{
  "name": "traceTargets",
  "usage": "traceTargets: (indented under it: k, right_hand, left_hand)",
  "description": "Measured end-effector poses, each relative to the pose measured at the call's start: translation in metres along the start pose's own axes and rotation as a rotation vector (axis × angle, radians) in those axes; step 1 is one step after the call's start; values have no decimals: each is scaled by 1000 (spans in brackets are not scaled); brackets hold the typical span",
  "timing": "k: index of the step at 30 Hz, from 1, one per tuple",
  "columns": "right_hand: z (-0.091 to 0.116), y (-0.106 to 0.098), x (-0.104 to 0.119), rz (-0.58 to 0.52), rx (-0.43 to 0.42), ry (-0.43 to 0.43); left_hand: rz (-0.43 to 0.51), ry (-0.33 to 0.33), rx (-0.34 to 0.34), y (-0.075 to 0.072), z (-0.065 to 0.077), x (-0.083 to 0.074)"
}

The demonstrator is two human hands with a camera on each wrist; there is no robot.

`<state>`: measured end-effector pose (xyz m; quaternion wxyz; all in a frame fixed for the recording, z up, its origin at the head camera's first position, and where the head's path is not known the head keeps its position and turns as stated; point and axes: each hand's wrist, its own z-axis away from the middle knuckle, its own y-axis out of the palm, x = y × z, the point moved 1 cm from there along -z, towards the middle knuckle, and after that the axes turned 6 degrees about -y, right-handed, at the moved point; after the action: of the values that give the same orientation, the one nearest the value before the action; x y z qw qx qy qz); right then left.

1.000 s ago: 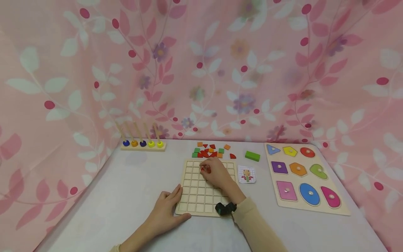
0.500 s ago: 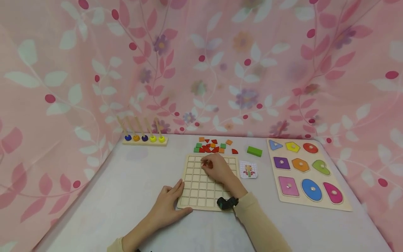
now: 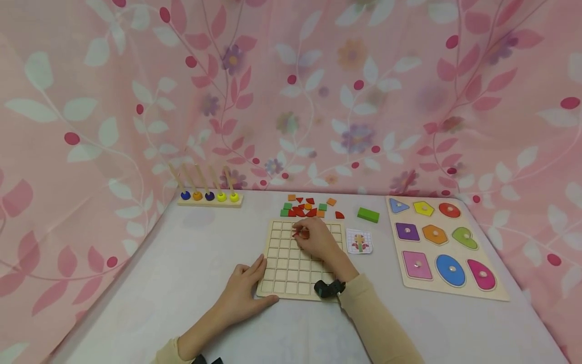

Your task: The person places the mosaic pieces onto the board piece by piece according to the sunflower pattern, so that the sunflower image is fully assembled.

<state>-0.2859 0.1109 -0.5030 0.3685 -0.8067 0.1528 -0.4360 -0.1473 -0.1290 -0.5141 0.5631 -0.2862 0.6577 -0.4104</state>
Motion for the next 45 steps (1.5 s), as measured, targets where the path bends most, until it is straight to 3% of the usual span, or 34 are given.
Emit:
traceTargets:
  k: [11, 17, 22, 26, 33, 45]
  right_hand:
    - [-1, -5, 2, -23, -41, -39]
    - [1, -28, 2, -54, -132, 8]
    - [-11, -47, -4, -20, -168, 43]
    - [-34, -51, -11, -10, -112, 82]
    - [-71, -39, -29, 24, 51, 112]
    - [-86, -25, -45, 61, 123, 104]
  left_hand:
    - [-3, -5, 1, 0, 0, 1]
    - [1, -19, 15, 2, 2, 1]
    - [-2, -19, 9, 2, 5, -1]
    - [-9, -18, 3, 2, 5, -2]
    - [-31, -10, -4, 1, 3, -3]
    - [-32, 6, -9, 2, 1, -1]
